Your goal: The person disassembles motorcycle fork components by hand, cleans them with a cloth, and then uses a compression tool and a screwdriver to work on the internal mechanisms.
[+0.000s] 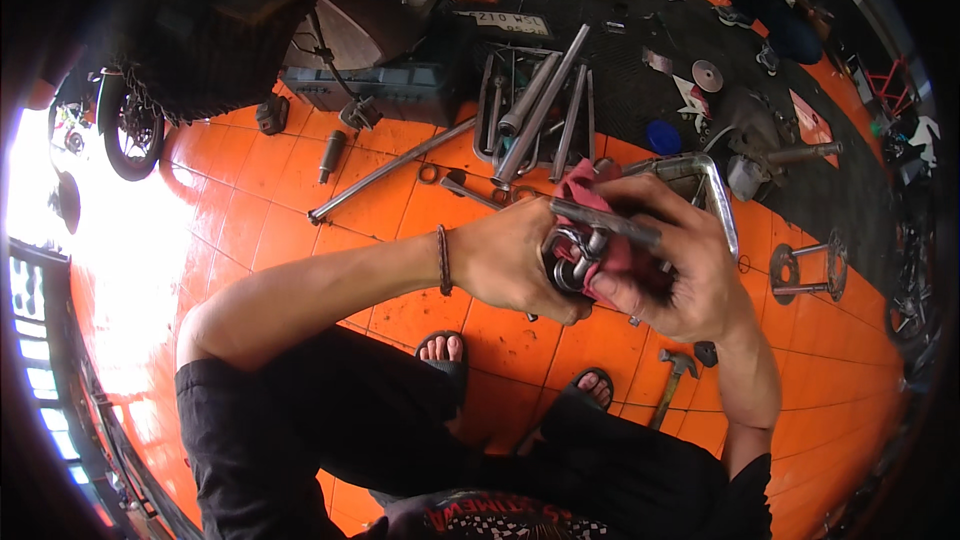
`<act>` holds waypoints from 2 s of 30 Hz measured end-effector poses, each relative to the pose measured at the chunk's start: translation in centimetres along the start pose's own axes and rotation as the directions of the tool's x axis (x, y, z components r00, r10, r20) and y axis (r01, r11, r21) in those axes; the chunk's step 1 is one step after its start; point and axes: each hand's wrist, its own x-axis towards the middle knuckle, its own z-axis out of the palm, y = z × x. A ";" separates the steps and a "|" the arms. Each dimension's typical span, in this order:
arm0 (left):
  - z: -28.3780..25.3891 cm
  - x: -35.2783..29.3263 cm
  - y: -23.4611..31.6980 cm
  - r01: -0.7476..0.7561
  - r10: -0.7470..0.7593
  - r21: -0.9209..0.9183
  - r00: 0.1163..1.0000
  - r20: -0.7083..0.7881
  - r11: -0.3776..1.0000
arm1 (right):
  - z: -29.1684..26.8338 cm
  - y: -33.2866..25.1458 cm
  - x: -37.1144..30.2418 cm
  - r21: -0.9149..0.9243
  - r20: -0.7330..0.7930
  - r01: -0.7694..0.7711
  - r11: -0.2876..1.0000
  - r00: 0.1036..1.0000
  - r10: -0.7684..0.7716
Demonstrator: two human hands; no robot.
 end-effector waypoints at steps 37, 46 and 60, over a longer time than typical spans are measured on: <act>2.8 0.9 -0.9 -0.090 0.069 -0.030 0.900 -0.430 0.995 | 0.5 -0.9 -4.4 0.570 -0.309 -0.302 0.764 0.783 0.539; 2.7 1.4 -2.6 -0.256 0.258 0.038 0.936 -0.240 0.966 | -0.1 -0.8 -1.8 0.033 -0.066 -0.068 0.997 0.995 0.070; 2.0 0.6 -0.2 -0.201 0.139 -0.092 0.881 -0.453 0.975 | 0.0 -3.1 0.5 -0.365 -0.074 -0.035 0.930 0.997 0.009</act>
